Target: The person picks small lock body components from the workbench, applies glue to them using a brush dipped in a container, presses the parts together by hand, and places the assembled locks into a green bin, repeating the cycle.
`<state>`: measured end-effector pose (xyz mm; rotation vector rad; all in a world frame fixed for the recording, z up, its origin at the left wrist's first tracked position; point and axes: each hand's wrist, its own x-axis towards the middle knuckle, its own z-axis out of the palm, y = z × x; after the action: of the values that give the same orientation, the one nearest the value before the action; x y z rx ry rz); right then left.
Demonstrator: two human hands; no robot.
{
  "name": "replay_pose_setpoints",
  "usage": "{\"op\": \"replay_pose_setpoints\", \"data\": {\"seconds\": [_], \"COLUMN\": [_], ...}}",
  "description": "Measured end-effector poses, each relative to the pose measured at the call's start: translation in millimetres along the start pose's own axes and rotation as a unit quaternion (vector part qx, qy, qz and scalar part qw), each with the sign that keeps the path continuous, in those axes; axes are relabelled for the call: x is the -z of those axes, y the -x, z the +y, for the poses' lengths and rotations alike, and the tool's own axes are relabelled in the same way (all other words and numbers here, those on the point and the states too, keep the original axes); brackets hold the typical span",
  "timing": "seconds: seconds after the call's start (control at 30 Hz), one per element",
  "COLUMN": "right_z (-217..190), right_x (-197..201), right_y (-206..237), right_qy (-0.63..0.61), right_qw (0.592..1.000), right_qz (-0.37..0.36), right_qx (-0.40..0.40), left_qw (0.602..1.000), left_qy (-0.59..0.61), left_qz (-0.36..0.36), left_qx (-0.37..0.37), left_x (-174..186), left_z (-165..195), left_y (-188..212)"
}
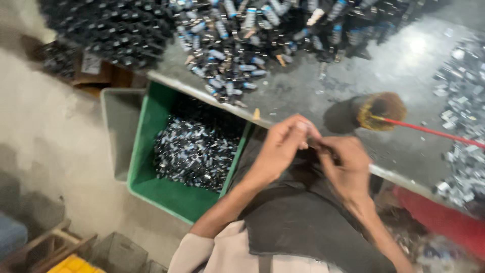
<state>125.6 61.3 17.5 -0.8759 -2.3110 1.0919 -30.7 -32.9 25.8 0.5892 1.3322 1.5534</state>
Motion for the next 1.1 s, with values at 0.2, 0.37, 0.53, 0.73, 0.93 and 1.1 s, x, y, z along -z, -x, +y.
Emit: {"op": "replay_pose_setpoints", "data": {"seconds": [0.2, 0.37, 0.53, 0.73, 0.93, 1.1], "right_z": [-5.9, -5.4, -7.9, -5.2, 9.8, 15.6], "right_x": [19.2, 20.0, 13.9, 13.2, 6.8, 29.2], "right_y": [10.2, 14.4, 14.2, 15.4, 23.3, 28.3], "right_qy": [-0.232, -0.279, -0.322, -0.363, -0.528, -0.640], "right_qw": [0.956, 0.948, 0.930, 0.914, 0.836, 0.728], "right_qz": [0.070, 0.126, 0.149, 0.139, 0.094, 0.099], "right_qx": [-0.167, -0.089, -0.102, -0.117, -0.117, -0.224], "left_qw": [0.994, 0.935, 0.917, 0.933, 0.925, 0.951], "left_qy": [0.086, 0.313, 0.344, 0.307, 0.321, 0.197], "left_qz": [-0.071, -0.053, -0.040, -0.046, -0.066, -0.105], "left_qx": [0.017, 0.160, 0.197, 0.182, 0.193, 0.214], "left_x": [-13.0, -33.5, -40.4, -40.1, -36.8, -22.4], "left_z": [16.8, 5.8, -6.1, -4.6, -4.3, 4.1], "left_y": [6.6, 12.4, 17.4, 19.2, 15.7, 10.5]}}
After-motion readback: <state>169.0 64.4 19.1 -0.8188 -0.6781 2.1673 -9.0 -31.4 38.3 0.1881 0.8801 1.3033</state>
